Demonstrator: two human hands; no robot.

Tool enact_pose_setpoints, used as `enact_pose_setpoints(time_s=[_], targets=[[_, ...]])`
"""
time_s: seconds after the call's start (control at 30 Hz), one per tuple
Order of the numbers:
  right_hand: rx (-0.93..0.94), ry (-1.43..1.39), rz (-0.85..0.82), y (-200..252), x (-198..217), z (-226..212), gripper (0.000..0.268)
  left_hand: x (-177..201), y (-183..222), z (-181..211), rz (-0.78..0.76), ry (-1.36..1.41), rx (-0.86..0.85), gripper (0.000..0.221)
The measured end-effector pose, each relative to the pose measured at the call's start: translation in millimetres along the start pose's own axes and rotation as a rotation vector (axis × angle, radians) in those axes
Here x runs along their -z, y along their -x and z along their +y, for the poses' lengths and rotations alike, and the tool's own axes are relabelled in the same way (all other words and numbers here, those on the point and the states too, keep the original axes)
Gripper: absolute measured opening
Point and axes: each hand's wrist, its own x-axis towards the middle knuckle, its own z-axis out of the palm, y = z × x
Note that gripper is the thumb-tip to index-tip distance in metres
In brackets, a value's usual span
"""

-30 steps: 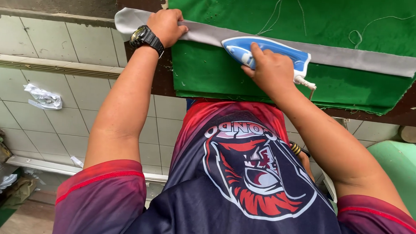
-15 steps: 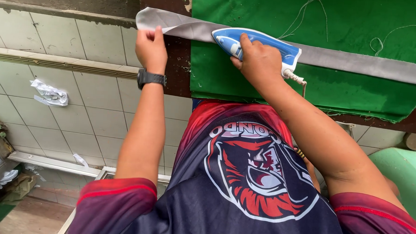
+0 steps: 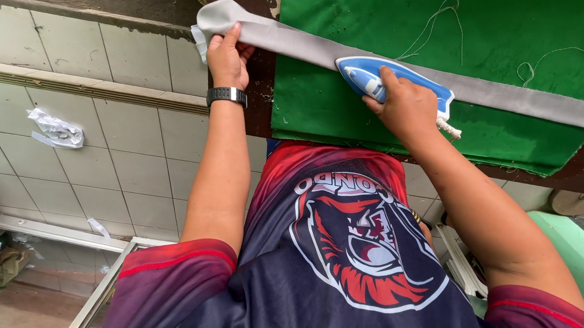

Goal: The person is using an electric iron to press and flatten grey fabric pieces on a green padded table.

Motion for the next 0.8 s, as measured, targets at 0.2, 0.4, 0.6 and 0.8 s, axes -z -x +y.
enact_pose_setpoints(time_s=[0.2, 0.4, 0.6, 0.8], targets=[[-0.015, -0.031, -0.024, -14.2, 2.5, -17.6, 0.063, -14.1, 13.2, 16.1, 0.086, -0.353, -0.215, 0.032], [-0.032, -0.093, -0.048, -42.9, 2.1, -59.4, 0.067, -24.0, 19.2, 12.5, 0.18, -0.401, -0.282, 0.038], [-0.041, -0.144, -0.057, -65.8, -7.3, -90.2, 0.071, -27.1, 23.1, 16.3, 0.212, -0.51, -0.291, 0.039], [-0.063, -0.107, -0.047, -32.2, 3.8, -46.3, 0.065, -27.3, 26.9, 20.5, 0.206, -0.399, -0.173, 0.026]])
